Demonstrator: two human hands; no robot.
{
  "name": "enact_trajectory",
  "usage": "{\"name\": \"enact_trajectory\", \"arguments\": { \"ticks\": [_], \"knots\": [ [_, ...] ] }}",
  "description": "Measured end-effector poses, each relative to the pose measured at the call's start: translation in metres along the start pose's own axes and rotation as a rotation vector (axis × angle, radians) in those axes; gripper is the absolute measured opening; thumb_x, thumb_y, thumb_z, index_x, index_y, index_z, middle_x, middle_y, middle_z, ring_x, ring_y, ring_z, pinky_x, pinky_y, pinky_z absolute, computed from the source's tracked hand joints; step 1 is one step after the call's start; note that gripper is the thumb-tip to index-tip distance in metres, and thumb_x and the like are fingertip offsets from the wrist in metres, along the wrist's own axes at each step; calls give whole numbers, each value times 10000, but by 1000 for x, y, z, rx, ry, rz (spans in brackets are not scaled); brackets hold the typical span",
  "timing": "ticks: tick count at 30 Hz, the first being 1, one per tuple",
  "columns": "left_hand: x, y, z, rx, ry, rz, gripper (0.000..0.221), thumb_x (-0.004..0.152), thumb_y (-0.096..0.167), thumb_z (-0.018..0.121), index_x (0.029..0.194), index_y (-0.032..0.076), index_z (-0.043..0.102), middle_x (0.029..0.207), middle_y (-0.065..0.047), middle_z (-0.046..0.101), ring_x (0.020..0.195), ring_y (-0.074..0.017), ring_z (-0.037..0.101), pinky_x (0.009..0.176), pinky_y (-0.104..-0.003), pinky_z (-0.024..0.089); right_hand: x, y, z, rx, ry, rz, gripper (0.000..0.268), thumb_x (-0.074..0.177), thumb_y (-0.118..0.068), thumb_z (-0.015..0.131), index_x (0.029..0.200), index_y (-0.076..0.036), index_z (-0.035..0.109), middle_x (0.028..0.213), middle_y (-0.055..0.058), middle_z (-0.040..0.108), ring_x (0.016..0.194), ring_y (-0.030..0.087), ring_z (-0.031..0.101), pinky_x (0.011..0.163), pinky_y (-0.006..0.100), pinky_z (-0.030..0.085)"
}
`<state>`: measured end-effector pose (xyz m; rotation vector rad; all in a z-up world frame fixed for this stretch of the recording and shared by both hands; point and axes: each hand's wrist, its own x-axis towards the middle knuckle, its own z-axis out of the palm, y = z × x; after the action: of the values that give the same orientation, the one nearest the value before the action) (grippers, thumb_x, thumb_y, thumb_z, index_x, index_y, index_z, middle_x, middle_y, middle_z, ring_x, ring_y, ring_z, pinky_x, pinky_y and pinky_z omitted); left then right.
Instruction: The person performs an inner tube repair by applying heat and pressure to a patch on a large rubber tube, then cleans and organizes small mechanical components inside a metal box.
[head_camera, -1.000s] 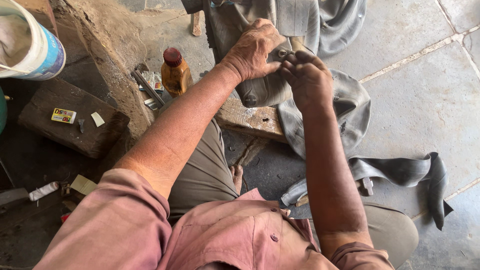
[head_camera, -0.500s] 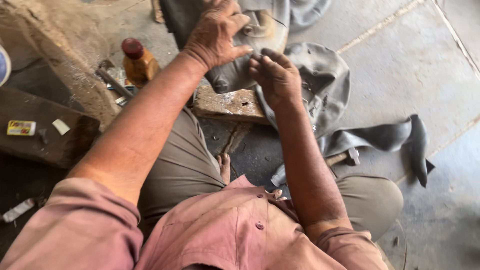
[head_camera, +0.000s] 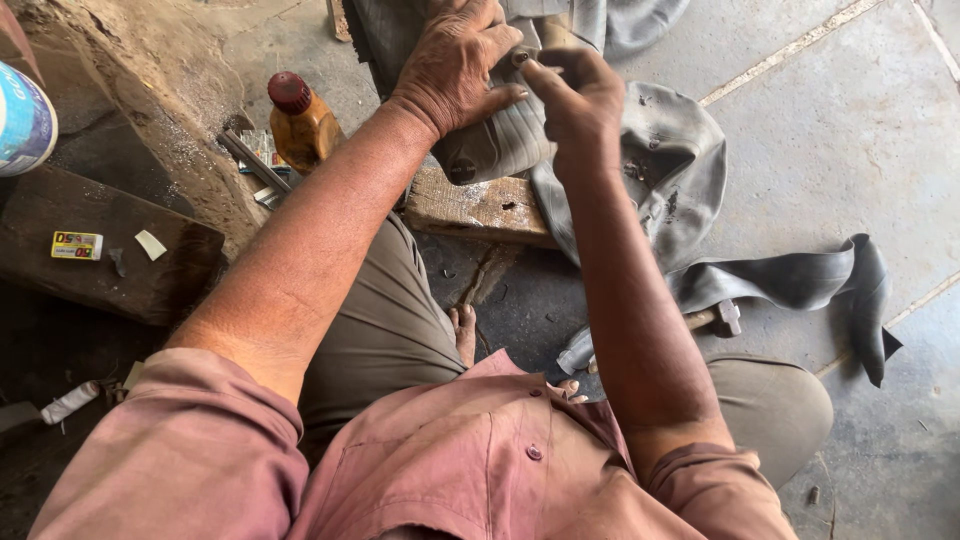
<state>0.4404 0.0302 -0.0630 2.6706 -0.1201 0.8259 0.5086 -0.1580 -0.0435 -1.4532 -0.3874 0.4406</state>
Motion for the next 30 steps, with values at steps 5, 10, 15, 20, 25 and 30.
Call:
{"name": "enact_trajectory", "arguments": {
  "ticks": [5,10,15,20,25,30],
  "knots": [
    [1,-2,2,42,20,12,576,753,433,942,1181,100,749,1173,-94,632,1203,-301,561,1049,-444,472,20,7,13,-724,87,-462,159,935,-219,829,938,-85,744,750,-3,672,622,63,589,542,260,479],
    [9,-3,1,23,-34,-20,406,804,400,911,1088,147,768,1166,-114,626,1192,-295,554,1049,-454,470,33,15,15,-1038,147,-613,204,981,-231,788,868,-99,679,780,39,658,644,159,592,582,394,476],
    [20,0,-13,176,-118,128,508,712,488,921,1038,131,764,991,-80,676,1040,-276,620,968,-477,485,27,1,10,-1082,130,-718,196,978,-234,755,931,-73,655,906,99,669,774,271,655,655,455,493],
    [25,-8,6,201,-265,9,427,839,465,887,970,94,724,921,-64,698,921,-234,675,908,-416,531,25,-2,8,-1029,137,-718,180,969,-227,755,930,-73,669,911,98,683,790,286,684,671,458,510],
    [32,-14,18,301,-126,59,512,781,566,893,865,94,710,893,-104,687,900,-251,662,827,-421,518,33,-16,5,-650,51,-313,179,1007,-215,737,1031,-38,713,926,110,734,770,202,723,676,355,575],
    [29,-10,21,284,-102,-18,460,761,566,883,846,144,722,852,-57,691,894,-235,631,882,-449,456,18,-23,-38,49,-138,237,307,965,2,588,1240,139,590,1056,264,670,818,264,724,731,357,654]
  ]
}}
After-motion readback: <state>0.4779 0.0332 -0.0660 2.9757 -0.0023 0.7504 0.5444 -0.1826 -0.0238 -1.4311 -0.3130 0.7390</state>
